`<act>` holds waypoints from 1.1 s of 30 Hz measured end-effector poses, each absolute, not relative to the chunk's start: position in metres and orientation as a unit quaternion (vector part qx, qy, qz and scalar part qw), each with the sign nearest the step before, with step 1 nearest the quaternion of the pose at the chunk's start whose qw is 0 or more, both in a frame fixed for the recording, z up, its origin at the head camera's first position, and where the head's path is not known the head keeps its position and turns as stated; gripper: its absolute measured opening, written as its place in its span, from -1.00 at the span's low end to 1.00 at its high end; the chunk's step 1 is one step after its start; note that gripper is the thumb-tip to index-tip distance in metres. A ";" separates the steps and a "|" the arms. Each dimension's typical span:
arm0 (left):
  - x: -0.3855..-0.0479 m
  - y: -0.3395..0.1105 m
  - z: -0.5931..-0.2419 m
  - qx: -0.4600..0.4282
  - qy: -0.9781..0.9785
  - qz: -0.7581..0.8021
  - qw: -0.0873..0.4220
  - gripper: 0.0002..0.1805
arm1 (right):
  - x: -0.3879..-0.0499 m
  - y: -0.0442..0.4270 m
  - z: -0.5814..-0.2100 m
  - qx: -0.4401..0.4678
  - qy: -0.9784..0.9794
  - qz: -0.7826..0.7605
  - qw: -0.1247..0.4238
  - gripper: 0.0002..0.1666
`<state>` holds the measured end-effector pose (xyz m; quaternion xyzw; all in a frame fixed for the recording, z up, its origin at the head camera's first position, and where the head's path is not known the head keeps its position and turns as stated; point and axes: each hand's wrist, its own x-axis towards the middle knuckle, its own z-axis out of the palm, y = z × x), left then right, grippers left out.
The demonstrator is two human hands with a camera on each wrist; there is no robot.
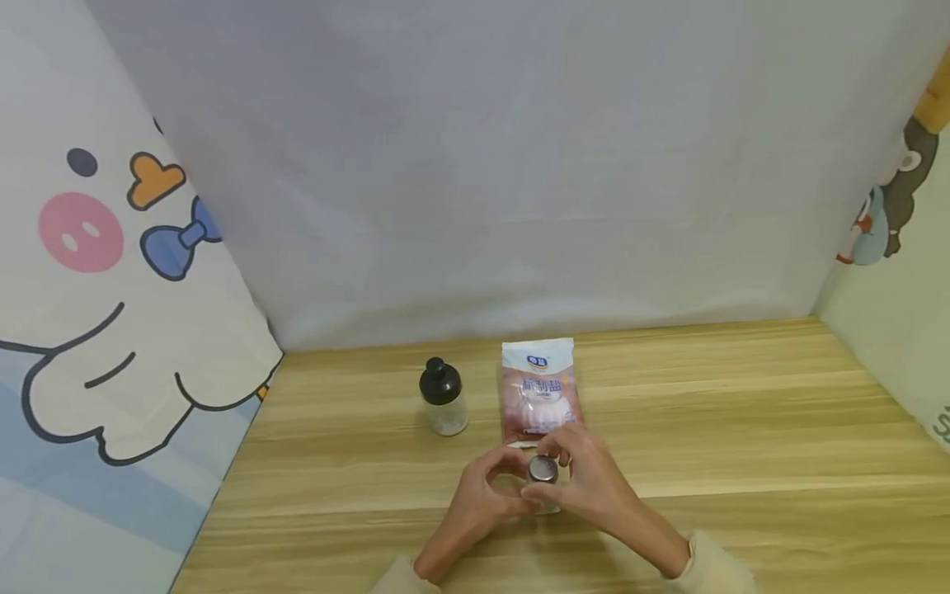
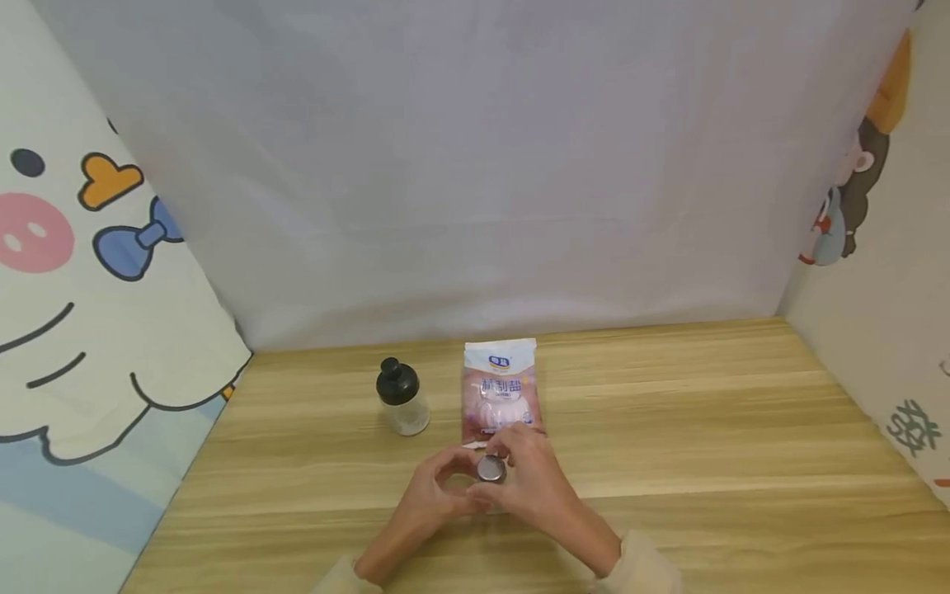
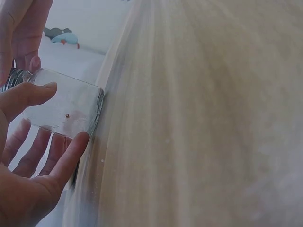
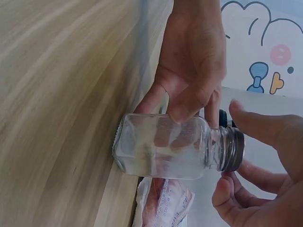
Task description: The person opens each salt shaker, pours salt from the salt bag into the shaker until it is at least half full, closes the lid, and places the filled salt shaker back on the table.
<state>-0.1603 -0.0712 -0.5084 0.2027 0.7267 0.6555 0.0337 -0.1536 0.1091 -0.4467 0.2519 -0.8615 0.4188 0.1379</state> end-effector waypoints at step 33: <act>-0.161 -0.072 -0.510 0.181 0.727 0.660 0.053 -0.49 | -0.154 0.113 -0.437 0.270 -0.858 0.428 0.090 -0.61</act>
